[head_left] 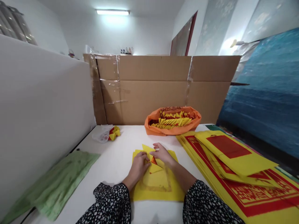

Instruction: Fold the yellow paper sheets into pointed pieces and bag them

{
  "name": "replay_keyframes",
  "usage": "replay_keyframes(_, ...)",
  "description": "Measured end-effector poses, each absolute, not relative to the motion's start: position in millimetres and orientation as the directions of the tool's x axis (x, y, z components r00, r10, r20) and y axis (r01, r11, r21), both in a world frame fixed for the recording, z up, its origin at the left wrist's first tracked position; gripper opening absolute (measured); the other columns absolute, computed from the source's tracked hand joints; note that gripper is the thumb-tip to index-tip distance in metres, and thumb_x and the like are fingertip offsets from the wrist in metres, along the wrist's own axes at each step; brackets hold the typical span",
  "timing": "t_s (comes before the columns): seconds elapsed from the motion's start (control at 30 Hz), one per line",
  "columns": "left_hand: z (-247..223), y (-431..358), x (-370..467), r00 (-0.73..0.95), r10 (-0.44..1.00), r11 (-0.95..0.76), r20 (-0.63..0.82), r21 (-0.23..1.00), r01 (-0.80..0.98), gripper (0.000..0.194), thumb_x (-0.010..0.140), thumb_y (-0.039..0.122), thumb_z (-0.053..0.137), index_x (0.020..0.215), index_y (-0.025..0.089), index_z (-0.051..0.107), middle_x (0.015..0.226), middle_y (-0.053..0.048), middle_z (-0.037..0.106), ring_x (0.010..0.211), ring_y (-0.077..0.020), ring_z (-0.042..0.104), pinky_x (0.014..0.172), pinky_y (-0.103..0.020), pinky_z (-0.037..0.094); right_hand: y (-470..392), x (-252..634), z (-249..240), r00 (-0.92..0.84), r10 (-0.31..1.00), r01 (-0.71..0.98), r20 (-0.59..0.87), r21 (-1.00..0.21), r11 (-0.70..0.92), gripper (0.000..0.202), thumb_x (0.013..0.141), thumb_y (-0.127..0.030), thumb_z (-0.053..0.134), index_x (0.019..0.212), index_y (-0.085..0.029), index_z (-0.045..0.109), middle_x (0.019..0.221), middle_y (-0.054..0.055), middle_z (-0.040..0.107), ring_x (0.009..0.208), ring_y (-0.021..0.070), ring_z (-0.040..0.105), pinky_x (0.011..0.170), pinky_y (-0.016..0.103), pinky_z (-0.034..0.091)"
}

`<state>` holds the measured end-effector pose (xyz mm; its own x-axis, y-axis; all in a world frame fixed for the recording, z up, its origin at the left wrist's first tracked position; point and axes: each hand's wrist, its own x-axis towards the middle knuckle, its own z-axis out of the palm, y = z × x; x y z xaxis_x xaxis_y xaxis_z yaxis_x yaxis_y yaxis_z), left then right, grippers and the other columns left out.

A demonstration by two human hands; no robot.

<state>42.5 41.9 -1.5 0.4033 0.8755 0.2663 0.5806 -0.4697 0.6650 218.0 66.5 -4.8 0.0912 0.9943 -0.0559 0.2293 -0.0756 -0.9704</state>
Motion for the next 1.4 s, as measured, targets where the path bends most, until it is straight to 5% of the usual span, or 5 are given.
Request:
replay_keyframes(0.27, -7, 49, 37, 0.222, 0.959, -0.229, 0.177, 0.945, 0.235, 0.090, 0.067, 0.010, 0.073, 0.145, 0.021, 0.028, 0.113, -0.008, 0.062, 0.091, -0.0193, 0.065, 0.083, -0.035, 0.053, 66, 207, 12, -0.107, 0.994, 0.097, -0.001, -0.995, 0.009, 0.048, 0.063, -0.023, 0.071, 0.108, -0.017, 0.055, 0.078, 0.001, 0.065, 0.070, 0.0190, 0.066, 0.066, 0.033, 0.054)
replay_keyframes(0.43, 19, 44, 34, 0.324, 0.901, -0.385, 0.288, 0.875, 0.293, 0.030, 0.088, 0.024, 0.057, 0.116, 0.019, 0.066, 0.098, -0.005, 0.074, 0.092, -0.0221, 0.069, 0.086, -0.035, 0.054, 30, 215, 55, -0.152, 0.965, 0.143, 0.212, -0.962, 0.234, 0.015, 0.076, -0.028, 0.064, 0.087, -0.019, 0.063, 0.084, 0.004, 0.070, 0.082, 0.0224, 0.066, 0.078, 0.037, 0.053)
replay_keyframes(0.57, 30, 41, 28, 0.528, 0.685, -0.717, 0.503, 0.596, 0.362, 0.033, 0.096, 0.020, 0.044, 0.122, 0.024, 0.065, 0.128, -0.004, 0.064, 0.123, -0.0199, 0.056, 0.110, -0.040, 0.040, 0, 232, 61, -0.302, 0.765, 0.516, 0.569, -0.578, 0.633, 0.024, 0.084, -0.011, 0.049, 0.095, -0.022, 0.067, 0.102, 0.006, 0.072, 0.101, 0.0218, 0.064, 0.094, 0.041, 0.045)
replay_keyframes(0.87, 7, 34, 36, 0.808, 0.542, -0.770, 0.229, 0.519, 0.369, 0.039, 0.083, 0.004, 0.058, 0.117, 0.023, 0.065, 0.125, -0.007, 0.065, 0.126, -0.0207, 0.054, 0.111, -0.033, 0.036, -30, 260, -14, -0.686, 0.634, 0.615, 0.357, -0.182, 0.767, 0.042, 0.090, -0.006, 0.043, 0.127, -0.018, 0.060, 0.130, 0.010, 0.062, 0.125, 0.0209, 0.054, 0.101, 0.040, 0.044)
replay_keyframes(1.4, 20, 24, 33, 0.726, 0.654, -0.679, 0.213, 0.587, 0.440, 0.036, 0.076, 0.017, 0.067, 0.110, 0.025, 0.066, 0.104, -0.003, 0.072, 0.100, -0.0238, 0.065, 0.104, -0.037, 0.036, -7, 244, -10, -0.173, 0.980, 0.458, 0.098, -0.873, 0.168, 0.006, 0.077, -0.022, 0.058, 0.073, -0.020, 0.062, 0.067, -0.002, 0.064, 0.065, 0.0171, 0.061, 0.062, 0.027, 0.046)
